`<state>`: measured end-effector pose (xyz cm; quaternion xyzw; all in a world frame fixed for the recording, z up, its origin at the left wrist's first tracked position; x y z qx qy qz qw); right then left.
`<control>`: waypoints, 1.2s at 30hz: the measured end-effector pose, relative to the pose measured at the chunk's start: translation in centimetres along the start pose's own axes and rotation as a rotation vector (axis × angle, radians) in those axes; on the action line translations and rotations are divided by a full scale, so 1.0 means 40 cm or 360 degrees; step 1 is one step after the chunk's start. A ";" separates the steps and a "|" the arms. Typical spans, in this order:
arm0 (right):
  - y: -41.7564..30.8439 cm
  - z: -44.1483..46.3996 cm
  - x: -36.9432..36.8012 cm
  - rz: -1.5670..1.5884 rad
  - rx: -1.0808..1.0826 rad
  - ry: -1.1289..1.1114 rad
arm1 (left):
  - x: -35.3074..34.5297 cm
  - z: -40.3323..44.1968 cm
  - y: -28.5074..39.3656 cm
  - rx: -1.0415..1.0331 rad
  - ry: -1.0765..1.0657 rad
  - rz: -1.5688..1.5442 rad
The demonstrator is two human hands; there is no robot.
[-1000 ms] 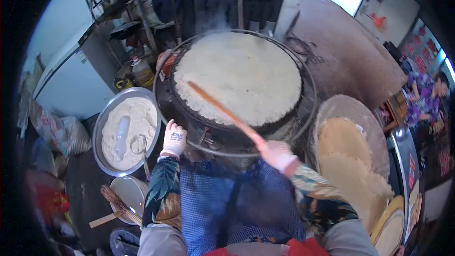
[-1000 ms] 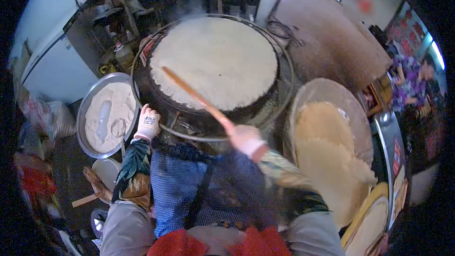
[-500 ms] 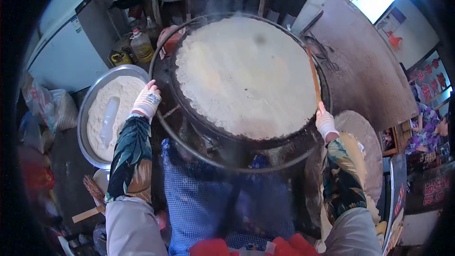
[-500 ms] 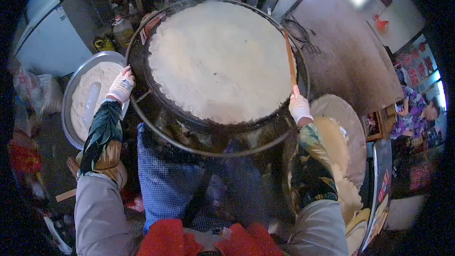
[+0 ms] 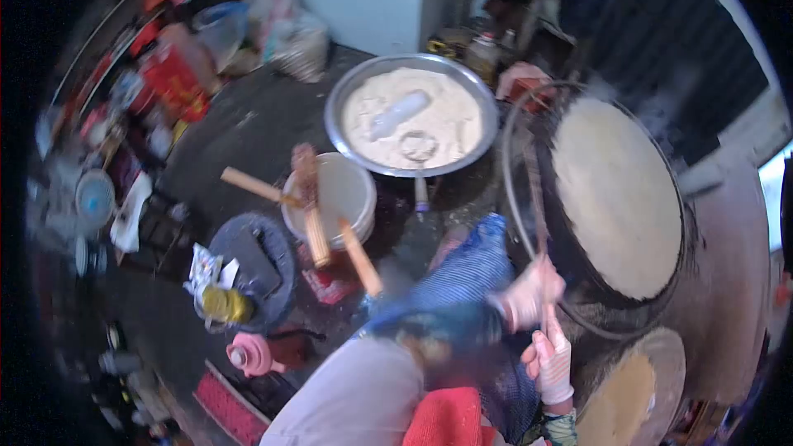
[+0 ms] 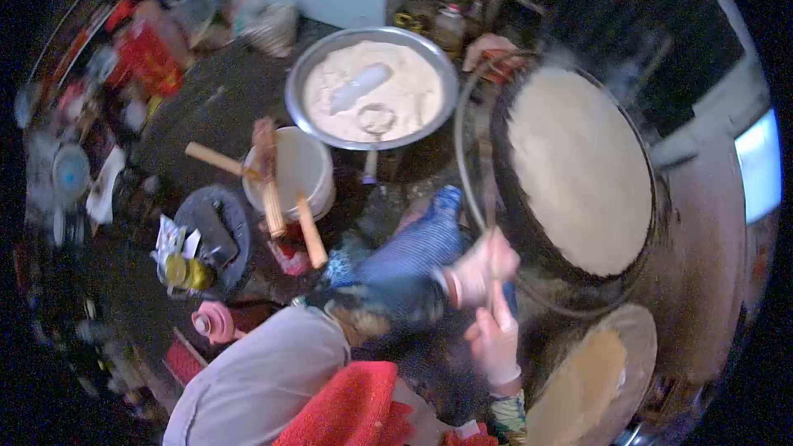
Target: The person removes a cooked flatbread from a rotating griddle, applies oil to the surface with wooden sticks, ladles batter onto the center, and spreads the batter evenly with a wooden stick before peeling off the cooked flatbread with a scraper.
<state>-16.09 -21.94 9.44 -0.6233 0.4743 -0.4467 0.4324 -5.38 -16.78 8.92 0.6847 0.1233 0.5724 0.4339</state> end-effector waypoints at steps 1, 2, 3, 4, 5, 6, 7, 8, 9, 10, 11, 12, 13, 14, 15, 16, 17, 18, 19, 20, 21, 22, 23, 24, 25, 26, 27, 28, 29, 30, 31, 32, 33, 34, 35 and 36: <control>-0.069 0.009 -0.082 0.0179 0.0025 -0.0250 | -0.022 -0.078 -0.004 0.0051 0.0054 -0.0006; -0.121 0.015 -0.129 -0.0052 0.0048 -0.0459 | -0.085 -0.163 0.020 -0.0022 -0.0221 0.0073; -0.163 0.015 -0.174 -0.0281 0.0092 -0.0662 | -0.127 -0.256 0.044 -0.0100 -0.0493 0.0159; -0.213 -0.010 -0.193 -0.0342 0.0179 -0.0827 | -0.152 -0.360 0.092 -0.0171 -0.0778 0.0246; -0.211 -0.027 -0.230 -0.0226 -0.0120 -0.0952 | -0.161 -0.461 0.098 -0.0242 -0.1073 0.0325; -0.241 -0.023 -0.280 -0.0405 0.0062 -0.1111 | -0.070 -0.497 0.095 -0.0218 -0.0871 0.0211; -0.269 -0.027 -0.332 -0.0588 0.0252 -0.1254 | 0.047 -0.529 0.092 -0.0209 -0.0663 0.0101; -0.232 -0.009 -0.370 -0.0350 0.0030 -0.1218 | 0.165 -0.547 0.061 0.0133 -0.0567 0.0160; -0.174 0.018 -0.410 -0.0110 -0.0199 -0.1169 | 0.268 -0.577 0.020 0.0470 -0.0475 0.0215; -0.174 0.050 -0.463 0.0082 -0.0104 -0.1229 | 0.393 -0.616 -0.036 0.0522 0.0165 0.0211; -0.174 0.082 -0.510 0.0221 -0.0051 -0.1209 | 0.503 -0.689 -0.115 0.0558 0.0802 0.0213; -0.170 0.118 -0.553 0.0273 -0.0022 -0.1154 | 0.595 -0.768 -0.176 0.0494 0.1383 0.0359; -0.160 0.153 -0.594 0.0328 0.0011 -0.1100 | 0.660 -0.824 -0.277 0.0985 0.1439 0.0418; -0.126 0.186 -0.613 0.0410 -0.0047 -0.0927 | 0.706 -0.893 -0.305 0.1243 0.1758 0.0705; -0.083 0.211 -0.625 0.0485 -0.0120 -0.0748 | 0.717 -0.964 -0.414 0.1523 0.1859 0.0849; -0.057 0.224 -0.635 0.0437 -0.0037 -0.0659 | 0.713 -1.031 -0.540 0.1916 0.1917 0.0854; -0.036 0.219 -0.641 0.0361 0.0014 -0.0584 | 0.705 -1.082 -0.626 0.2166 0.1922 0.0459; -0.002 0.212 -0.659 0.0203 0.0044 -0.0579 | 0.697 -1.107 -0.681 0.2310 0.1950 0.0346; 0.039 0.207 -0.666 0.0041 0.0069 -0.0565 | 0.678 -1.128 -0.731 0.2450 0.1966 0.0225; 0.039 0.193 -0.680 -0.0182 0.0405 -0.0695 | 0.677 -1.137 -0.738 0.2516 0.1963 0.0308; 0.043 0.169 -0.690 -0.0339 0.0430 -0.0784 | 0.680 -1.140 -0.741 0.2578 0.1966 0.0392; 0.064 0.151 -0.709 -0.0168 0.0223 -0.0868 | 0.680 -1.140 -0.733 0.2626 0.2011 0.0358; 0.082 0.130 -0.730 0.0011 0.0017 -0.0947 | 0.675 -1.144 -0.741 0.2676 0.2050 0.0350; 0.078 0.119 -0.742 0.0070 -0.0025 -0.1000 | 0.672 -1.148 -0.745 0.2711 0.2056 0.0281; 0.086 0.121 -0.749 0.0084 -0.0039 -0.0997 | 0.667 -1.156 -0.747 0.2749 0.2063 0.0215; 0.082 0.124 -0.763 0.0137 0.0045 -0.1020 | 0.672 -1.155 -0.745 0.2757 0.2049 0.0237; 0.069 0.124 -0.773 0.0187 0.0130 -0.1042 | 0.674 -1.154 -0.745 0.2789 0.2020 0.0216; 0.065 0.125 -0.777 0.0140 0.0149 -0.1080 | 0.675 -1.150 -0.747 0.2816 0.1999 0.0188; 0.059 0.125 -0.774 0.0147 0.0146 -0.1080 | 0.676 -1.146 -0.751 0.2816 0.1996 0.0197; 0.055 0.121 -0.777 0.0119 0.0160 -0.1129 | 0.678 -1.143 -0.755 0.2859 0.1959 0.0243; 0.055 0.116 -0.780 0.0093 0.0173 -0.1178 | 0.680 -1.141 -0.760 0.2902 0.1921 0.0292; 0.067 0.113 -0.781 0.0175 0.0143 -0.1184 | 0.682 -1.137 -0.766 0.2903 0.1917 0.0305; 0.074 0.114 -0.779 0.0186 0.0130 -0.1187 | 0.682 -1.135 -0.766 0.2884 0.1933 0.0311; 0.071 0.114 -0.779 0.0189 0.0172 -0.1216 | 0.679 -1.135 -0.765 0.2869 0.1946 0.0317; 0.066 0.114 -0.779 0.0192 0.0212 -0.1242 | 0.676 -1.136 -0.767 0.2880 0.1930 0.0332; 0.067 0.115 -0.777 0.0201 0.0196 -0.1242 | 0.675 -1.137 -0.768 0.2879 0.1947 0.0332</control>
Point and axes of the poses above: each hand's wrist, its own z-axis towards the middle knuckle, its own x-axis out of the back of the hand, y = z × x, the point moved 10 cm from there along z, towards the middle knuckle, and after that the axes turned 12 degrees about x, right-handed, at the moved point
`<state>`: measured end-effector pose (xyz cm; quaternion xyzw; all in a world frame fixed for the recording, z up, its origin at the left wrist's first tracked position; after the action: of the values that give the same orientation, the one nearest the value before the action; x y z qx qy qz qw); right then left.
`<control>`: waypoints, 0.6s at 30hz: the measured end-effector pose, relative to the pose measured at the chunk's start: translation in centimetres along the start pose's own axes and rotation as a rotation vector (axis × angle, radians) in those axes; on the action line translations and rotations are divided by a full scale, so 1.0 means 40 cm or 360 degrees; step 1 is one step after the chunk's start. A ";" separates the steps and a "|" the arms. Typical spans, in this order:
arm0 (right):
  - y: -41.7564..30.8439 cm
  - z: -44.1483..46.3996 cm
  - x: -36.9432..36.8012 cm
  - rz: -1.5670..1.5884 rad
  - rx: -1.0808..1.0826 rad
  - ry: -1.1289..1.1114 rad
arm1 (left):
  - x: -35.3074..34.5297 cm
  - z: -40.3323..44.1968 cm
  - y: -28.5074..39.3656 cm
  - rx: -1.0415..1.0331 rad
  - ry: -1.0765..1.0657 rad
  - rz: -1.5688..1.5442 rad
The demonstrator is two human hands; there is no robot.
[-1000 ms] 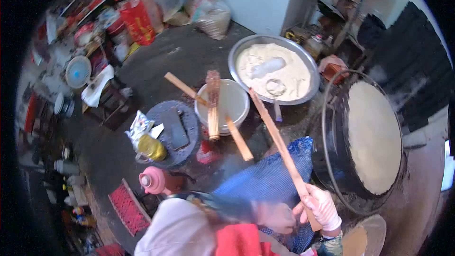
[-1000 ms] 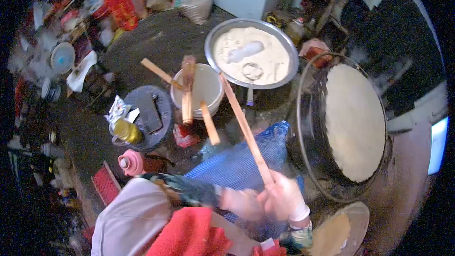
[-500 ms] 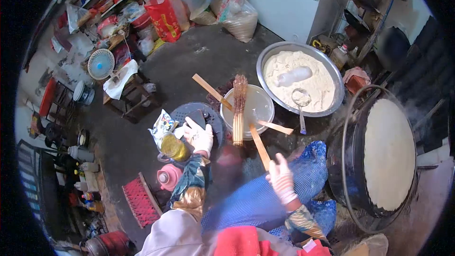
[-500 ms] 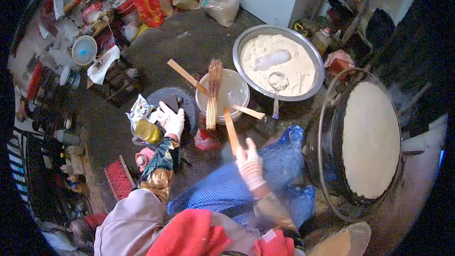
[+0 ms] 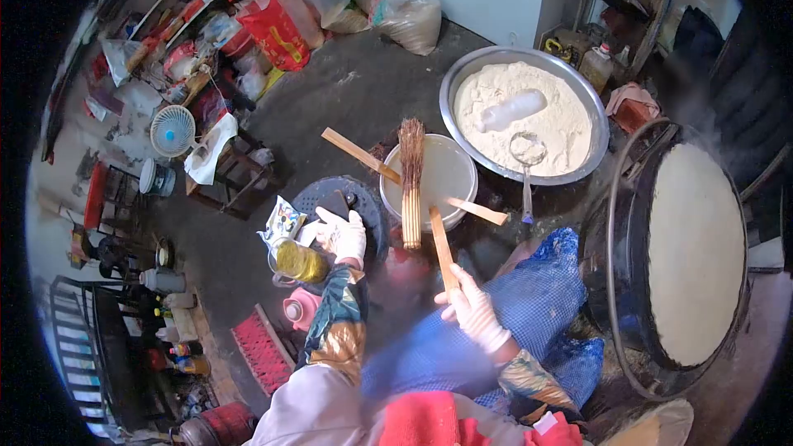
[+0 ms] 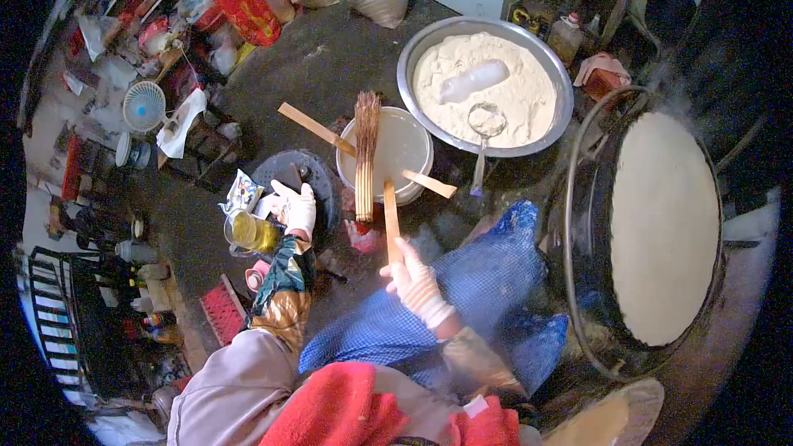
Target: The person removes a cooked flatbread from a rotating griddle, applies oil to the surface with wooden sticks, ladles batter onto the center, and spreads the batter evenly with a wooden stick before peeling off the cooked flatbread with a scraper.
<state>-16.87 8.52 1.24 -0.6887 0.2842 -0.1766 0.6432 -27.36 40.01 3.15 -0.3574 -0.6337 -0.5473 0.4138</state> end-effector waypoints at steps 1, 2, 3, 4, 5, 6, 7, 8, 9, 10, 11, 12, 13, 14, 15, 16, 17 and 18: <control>-0.003 0.002 0.002 -0.0008 -0.0003 -0.0006 | -0.001 0.001 0.001 0.0005 0.0009 -0.0014; -0.006 0.004 0.004 -0.0018 -0.0005 -0.0013 | -0.003 0.002 0.002 0.0005 0.0010 -0.0004; -0.010 0.007 0.006 -0.0012 -0.0010 -0.0016 | -0.004 0.002 0.005 0.0010 0.0004 0.0001; -0.018 0.007 0.006 -0.0010 0.0012 -0.0023 | -0.002 0.001 0.003 0.0021 -0.0003 0.0006; -0.024 0.007 0.005 -0.0009 0.0036 -0.0032 | 0.001 0.000 0.002 0.0029 0.0000 0.0011; -0.024 0.007 0.003 -0.0006 0.0030 -0.0040 | 0.002 -0.003 0.004 0.0027 -0.0024 -0.0024; -0.024 0.006 0.002 0.0016 0.0022 -0.0037 | 0.005 -0.005 0.005 0.0024 -0.0048 -0.0061; -0.024 0.005 0.001 0.0036 0.0018 -0.0034 | 0.009 -0.005 0.005 0.0038 -0.0075 -0.0102; -0.024 0.002 0.001 0.0034 0.0017 -0.0040 | 0.009 -0.006 -0.001 0.0044 -0.0074 -0.0104; -0.025 -0.002 0.002 0.0078 0.0017 -0.0033 | 0.014 -0.008 -0.003 0.0019 -0.0034 -0.0117; -0.026 -0.005 0.004 0.0120 0.0016 -0.0027 | 0.018 -0.011 -0.006 -0.0003 0.0006 -0.0129; -0.025 -0.009 0.004 0.0113 0.0007 -0.0037 | 0.029 -0.028 -0.002 -0.0204 0.0297 -0.0059; -0.027 -0.013 0.008 0.0123 0.0019 -0.0011 | 0.075 -0.082 0.030 -0.0329 0.0370 -0.0142; -0.030 -0.014 0.014 0.0130 0.0032 0.0011 | 0.096 -0.128 0.070 -0.0601 0.0317 -0.0241; -0.036 -0.019 0.014 0.0117 0.0022 -0.0012 | 0.113 -0.177 0.099 -0.0869 0.0264 -0.0340; -0.053 -0.028 0.028 0.0117 0.0047 0.0057 | 0.113 -0.247 0.110 -0.1060 0.0192 -0.0445; -0.074 -0.037 0.041 0.0119 0.0072 0.0122 | 0.115 -0.321 0.120 -0.1250 0.0123 -0.0550; -0.087 -0.050 0.051 0.0195 0.0029 0.0181 | 0.110 -0.381 0.148 -0.1428 -0.0167 -0.0527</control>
<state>-15.94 5.72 4.66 -0.6529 0.3602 -0.1782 0.6420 -21.74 25.78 10.42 -0.4220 -0.4035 -0.8064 0.0935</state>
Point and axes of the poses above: each hand's wrist, its own z-axis towards the middle knuckle, its own x-axis out of the back of the hand, y = z × x, the point moved 10 cm from there along z, towards the middle knuckle, and after that the axes turned 12 degrees about x, right-handed, at the moved point
